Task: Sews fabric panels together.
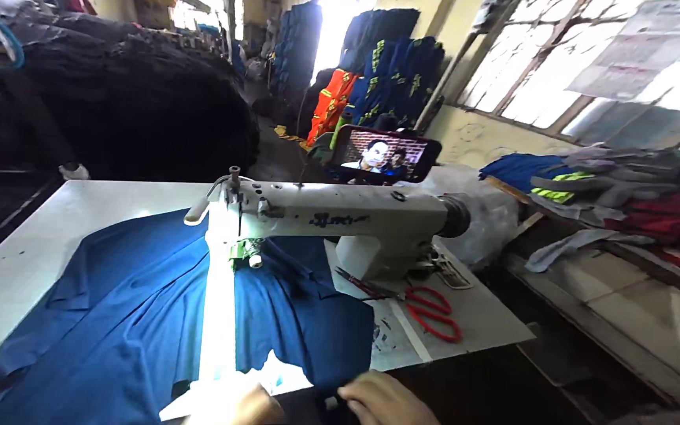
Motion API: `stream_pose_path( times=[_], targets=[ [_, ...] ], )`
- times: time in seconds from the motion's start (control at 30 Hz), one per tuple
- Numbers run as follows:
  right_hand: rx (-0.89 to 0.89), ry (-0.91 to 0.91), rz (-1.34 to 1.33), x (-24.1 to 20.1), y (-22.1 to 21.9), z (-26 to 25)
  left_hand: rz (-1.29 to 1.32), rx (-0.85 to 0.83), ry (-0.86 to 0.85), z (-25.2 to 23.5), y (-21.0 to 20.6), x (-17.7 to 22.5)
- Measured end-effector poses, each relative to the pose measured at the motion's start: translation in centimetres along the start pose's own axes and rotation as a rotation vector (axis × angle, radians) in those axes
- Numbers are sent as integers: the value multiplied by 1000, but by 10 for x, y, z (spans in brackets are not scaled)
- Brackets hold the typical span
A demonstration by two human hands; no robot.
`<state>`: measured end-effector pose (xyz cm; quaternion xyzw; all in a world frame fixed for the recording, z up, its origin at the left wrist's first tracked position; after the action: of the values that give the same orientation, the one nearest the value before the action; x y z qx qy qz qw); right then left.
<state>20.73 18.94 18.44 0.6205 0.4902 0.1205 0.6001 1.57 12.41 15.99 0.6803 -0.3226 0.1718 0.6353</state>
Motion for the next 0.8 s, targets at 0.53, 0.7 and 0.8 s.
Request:
stream_pose_path(
  times=[0.53, 0.7, 0.8],
  targets=[
    [266, 301, -83, -30, -113, -86, -188, 294, 239, 8, 32, -129],
    [271, 297, -67, -31, -113, -86, -209, 281, 224, 7, 30, -129],
    [267, 298, -69, -31, -113, -87, -215, 279, 222, 8, 30, -128]
  ],
)
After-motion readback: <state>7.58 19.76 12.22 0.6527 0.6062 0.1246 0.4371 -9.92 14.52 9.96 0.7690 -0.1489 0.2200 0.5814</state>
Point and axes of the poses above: each hand's wrist, its own z-axis away from the middle knuckle, its own y-axis out of the back of the hand, x = y × z, the point moved 9 cm from there along -z, towards the middle knuckle, and after that the axes turned 8 degrees about y, right-handed, at the moved point
